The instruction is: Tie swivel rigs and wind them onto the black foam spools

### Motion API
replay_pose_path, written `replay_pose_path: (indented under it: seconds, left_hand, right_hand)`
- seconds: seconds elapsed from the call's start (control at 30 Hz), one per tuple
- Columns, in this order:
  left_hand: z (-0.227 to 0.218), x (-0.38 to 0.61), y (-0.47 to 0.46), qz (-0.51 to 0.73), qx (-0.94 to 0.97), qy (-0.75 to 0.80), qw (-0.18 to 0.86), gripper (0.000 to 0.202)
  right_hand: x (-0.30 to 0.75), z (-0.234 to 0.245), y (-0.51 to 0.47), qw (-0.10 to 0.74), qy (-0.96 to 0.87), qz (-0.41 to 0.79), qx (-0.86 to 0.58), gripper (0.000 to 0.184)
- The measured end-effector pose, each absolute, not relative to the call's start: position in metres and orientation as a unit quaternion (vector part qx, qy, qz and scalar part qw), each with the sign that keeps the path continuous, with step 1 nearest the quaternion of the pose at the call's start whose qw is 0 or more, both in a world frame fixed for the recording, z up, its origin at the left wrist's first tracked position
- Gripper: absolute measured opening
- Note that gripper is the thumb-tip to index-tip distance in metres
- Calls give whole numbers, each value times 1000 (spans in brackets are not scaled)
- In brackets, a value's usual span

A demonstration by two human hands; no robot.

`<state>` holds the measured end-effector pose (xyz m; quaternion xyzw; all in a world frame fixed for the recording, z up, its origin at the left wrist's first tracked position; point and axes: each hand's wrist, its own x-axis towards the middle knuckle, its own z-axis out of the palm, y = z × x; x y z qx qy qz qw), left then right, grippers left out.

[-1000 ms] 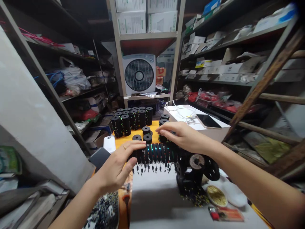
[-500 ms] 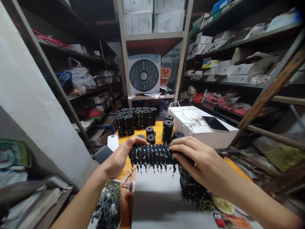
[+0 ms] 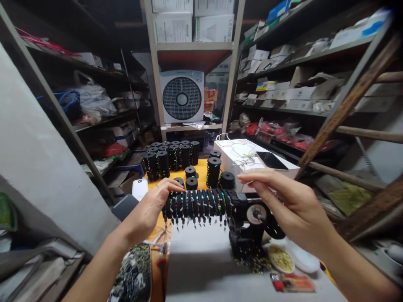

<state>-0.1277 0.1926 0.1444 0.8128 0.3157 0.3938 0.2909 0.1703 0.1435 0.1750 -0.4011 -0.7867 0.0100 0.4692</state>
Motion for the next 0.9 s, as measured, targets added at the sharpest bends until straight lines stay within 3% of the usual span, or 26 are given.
replay_pose_path:
  seconds: [0.23, 0.37, 0.43, 0.6, 0.7, 0.8, 0.9]
  left_hand:
    - [146, -130, 177, 325, 883, 327, 82, 37]
    - [139, -126, 174, 303, 915, 251, -92, 70]
    - [133, -123, 176, 287, 914, 245, -147, 77]
    - [118, -114, 181, 332, 888, 259, -186, 54]
    - [114, -111, 183, 347, 877, 254, -215, 50]
    - [115, -109, 184, 345, 872, 250, -240, 52]
    - [114, -108, 185, 353, 865, 252, -250, 54]
  right_hand:
    - [167, 149, 133, 349, -846, -22, -402, 38]
    - [165, 135, 134, 350, -844, -32, -406, 43]
    - [166, 135, 134, 354, -838, -11, -414, 42]
    - [176, 140, 118, 400, -803, -8, -442, 39]
    - [184, 131, 99, 426, -786, -26, -448, 31]
    - [194, 105, 80, 352, -800, 24, -486, 15]
    - [208, 72, 64, 230, -806, 77, -540, 16]
